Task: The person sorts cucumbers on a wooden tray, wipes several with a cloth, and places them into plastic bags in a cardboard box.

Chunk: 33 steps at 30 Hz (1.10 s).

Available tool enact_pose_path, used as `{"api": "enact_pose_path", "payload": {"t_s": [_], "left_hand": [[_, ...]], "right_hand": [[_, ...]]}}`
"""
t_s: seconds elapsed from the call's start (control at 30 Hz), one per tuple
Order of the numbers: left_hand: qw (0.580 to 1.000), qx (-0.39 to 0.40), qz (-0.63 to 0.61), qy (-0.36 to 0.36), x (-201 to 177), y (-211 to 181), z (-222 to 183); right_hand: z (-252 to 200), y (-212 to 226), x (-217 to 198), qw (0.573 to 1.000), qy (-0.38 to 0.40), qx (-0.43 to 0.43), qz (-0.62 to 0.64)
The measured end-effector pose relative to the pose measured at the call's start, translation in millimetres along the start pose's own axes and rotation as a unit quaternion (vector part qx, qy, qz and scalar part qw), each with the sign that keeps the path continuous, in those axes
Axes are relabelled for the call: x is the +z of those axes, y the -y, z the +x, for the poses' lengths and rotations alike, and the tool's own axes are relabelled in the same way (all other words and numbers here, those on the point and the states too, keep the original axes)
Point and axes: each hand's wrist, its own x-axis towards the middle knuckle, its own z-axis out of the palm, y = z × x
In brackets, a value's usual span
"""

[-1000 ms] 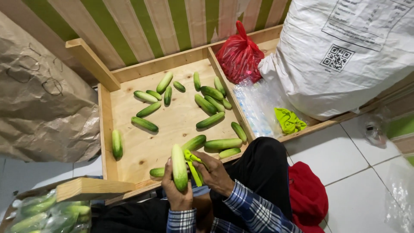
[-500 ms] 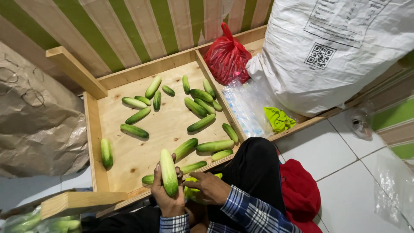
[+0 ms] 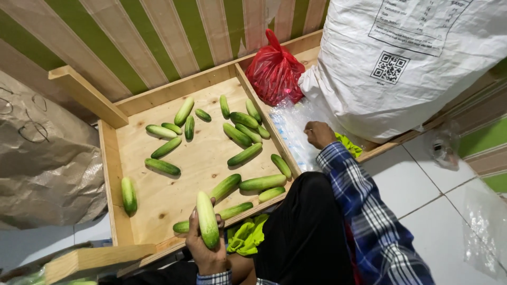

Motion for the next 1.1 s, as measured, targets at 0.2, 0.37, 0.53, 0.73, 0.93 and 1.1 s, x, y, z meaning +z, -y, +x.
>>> {"api": "enact_pose_path", "payload": {"t_s": [0.2,0.37,0.53,0.73,0.93,1.1], "left_hand": [[1.000,-0.002,0.010,0.003,-12,9,9],[1.000,-0.001,0.021,-0.001,-22,10,18],[1.000,-0.011,0.011,-0.001,-20,14,19],[1.000,-0.023,0.010,-0.017,-7,7,10],[1.000,-0.018,-0.006,-0.003,-13,5,13],[0.999,-0.034,-0.008,0.002,-5,6,8]], "right_hand": [[86,-101,102,0.994,-0.092,0.001,0.051],[53,-105,118,0.997,-0.054,0.058,-0.008],[66,-140,150,0.984,-0.117,-0.028,-0.133],[37,-90,93,0.987,-0.133,0.067,-0.064],[22,-79,48,0.933,-0.287,0.032,0.217],[-1,-52,11,0.878,-0.269,0.046,0.393]]}}
